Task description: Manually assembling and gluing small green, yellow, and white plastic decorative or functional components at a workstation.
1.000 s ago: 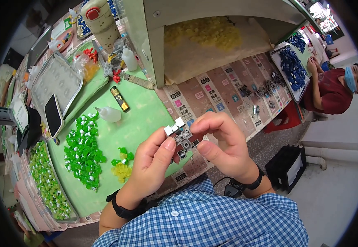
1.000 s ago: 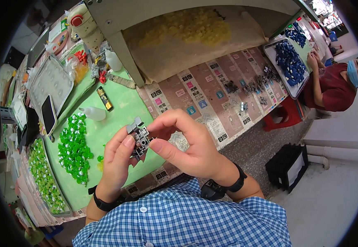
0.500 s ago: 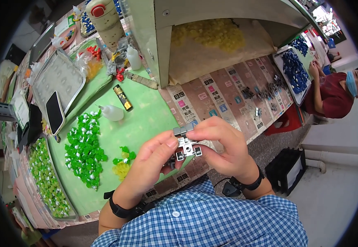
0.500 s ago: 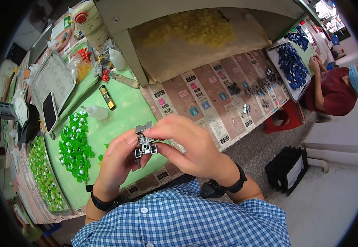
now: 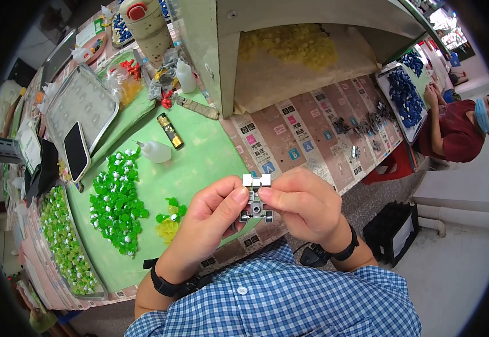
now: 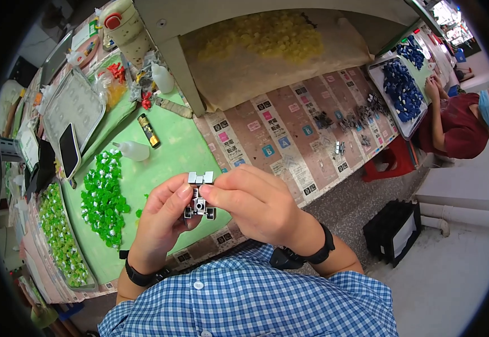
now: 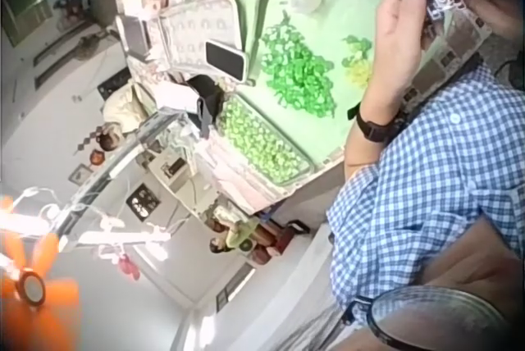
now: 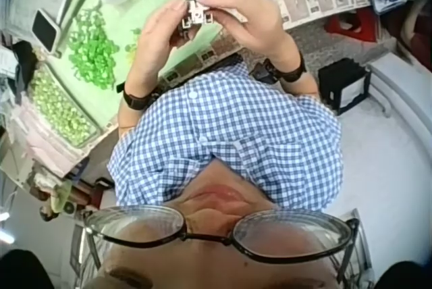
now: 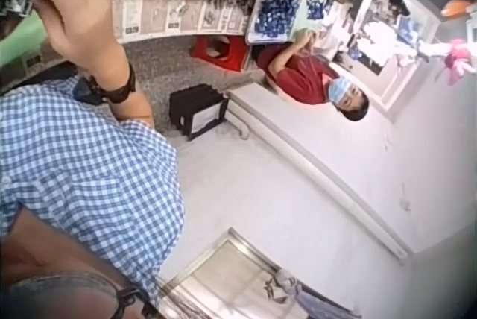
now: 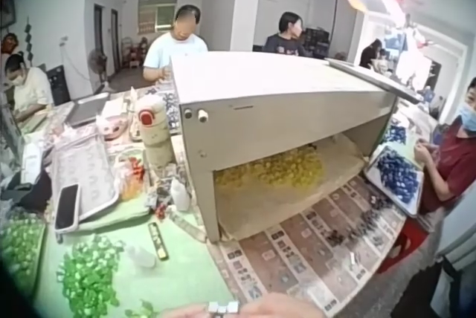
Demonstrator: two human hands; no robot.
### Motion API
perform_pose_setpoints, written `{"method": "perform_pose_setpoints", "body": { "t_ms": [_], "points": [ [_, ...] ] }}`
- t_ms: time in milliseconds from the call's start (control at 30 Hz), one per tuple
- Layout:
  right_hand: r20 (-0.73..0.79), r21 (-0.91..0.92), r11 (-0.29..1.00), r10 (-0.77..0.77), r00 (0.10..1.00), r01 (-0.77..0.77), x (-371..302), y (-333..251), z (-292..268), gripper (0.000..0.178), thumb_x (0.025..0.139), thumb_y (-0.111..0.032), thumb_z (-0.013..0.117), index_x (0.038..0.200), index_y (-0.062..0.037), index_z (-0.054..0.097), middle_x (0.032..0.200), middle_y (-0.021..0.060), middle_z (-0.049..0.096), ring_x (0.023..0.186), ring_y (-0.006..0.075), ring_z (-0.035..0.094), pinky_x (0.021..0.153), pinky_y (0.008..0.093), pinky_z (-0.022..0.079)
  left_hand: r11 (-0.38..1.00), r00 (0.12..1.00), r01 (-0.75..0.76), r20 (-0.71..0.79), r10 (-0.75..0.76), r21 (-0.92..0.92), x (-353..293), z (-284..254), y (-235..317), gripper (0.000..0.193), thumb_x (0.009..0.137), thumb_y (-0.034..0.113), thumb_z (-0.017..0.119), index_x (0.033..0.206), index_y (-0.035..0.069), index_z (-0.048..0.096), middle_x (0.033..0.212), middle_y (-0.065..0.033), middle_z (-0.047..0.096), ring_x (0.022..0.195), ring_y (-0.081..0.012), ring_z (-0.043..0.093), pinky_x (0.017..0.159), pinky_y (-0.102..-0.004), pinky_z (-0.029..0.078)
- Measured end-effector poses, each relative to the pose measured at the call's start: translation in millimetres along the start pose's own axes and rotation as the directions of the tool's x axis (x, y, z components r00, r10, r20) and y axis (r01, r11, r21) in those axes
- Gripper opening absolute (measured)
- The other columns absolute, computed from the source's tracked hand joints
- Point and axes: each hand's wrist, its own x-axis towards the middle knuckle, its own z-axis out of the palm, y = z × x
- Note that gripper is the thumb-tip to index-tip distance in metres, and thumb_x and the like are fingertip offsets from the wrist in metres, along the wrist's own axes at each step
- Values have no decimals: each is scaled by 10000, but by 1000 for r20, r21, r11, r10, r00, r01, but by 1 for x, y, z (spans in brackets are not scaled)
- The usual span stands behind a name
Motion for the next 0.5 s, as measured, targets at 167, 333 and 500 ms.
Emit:
{"method": "perform_pose_setpoints", "body": {
  "t_ms": [167, 333, 500],
  "points": [
    [-2, -34, 998, -58, 998, 58, 1, 0, 1, 237, 648, 35, 621, 884, 19, 633, 749, 100, 582, 598, 206, 559, 497, 280, 452, 1000, 1000, -11, 5, 11, -12, -2, 0, 0, 226, 954, 264, 467, 844, 77, 532, 708, 70, 474, 602, 3, 410, 497, -143, 303],
    [-14, -63, 989, -133, 991, 132, 1, 3, 2, 252, 630, 24, 623, 882, 26, 629, 740, 103, 580, 601, 203, 566, 492, 279, 451, 1000, 1000, -18, 11, 18, 7, -3, 0, 0, 226, 953, 252, 467, 852, 63, 538, 714, 61, 486, 610, -8, 417, 516, -154, 329],
    [-38, -22, 994, -111, 993, 111, -1, 2, 3, 253, 643, 32, 646, 895, 23, 624, 789, 106, 594, 648, 216, 583, 533, 292, 469, 997, 999, -52, 1, 52, 56, -6, 3, 3, 243, 957, 264, 456, 877, 53, 546, 744, 55, 502, 632, -13, 421, 551, -163, 351]
  ]
}}
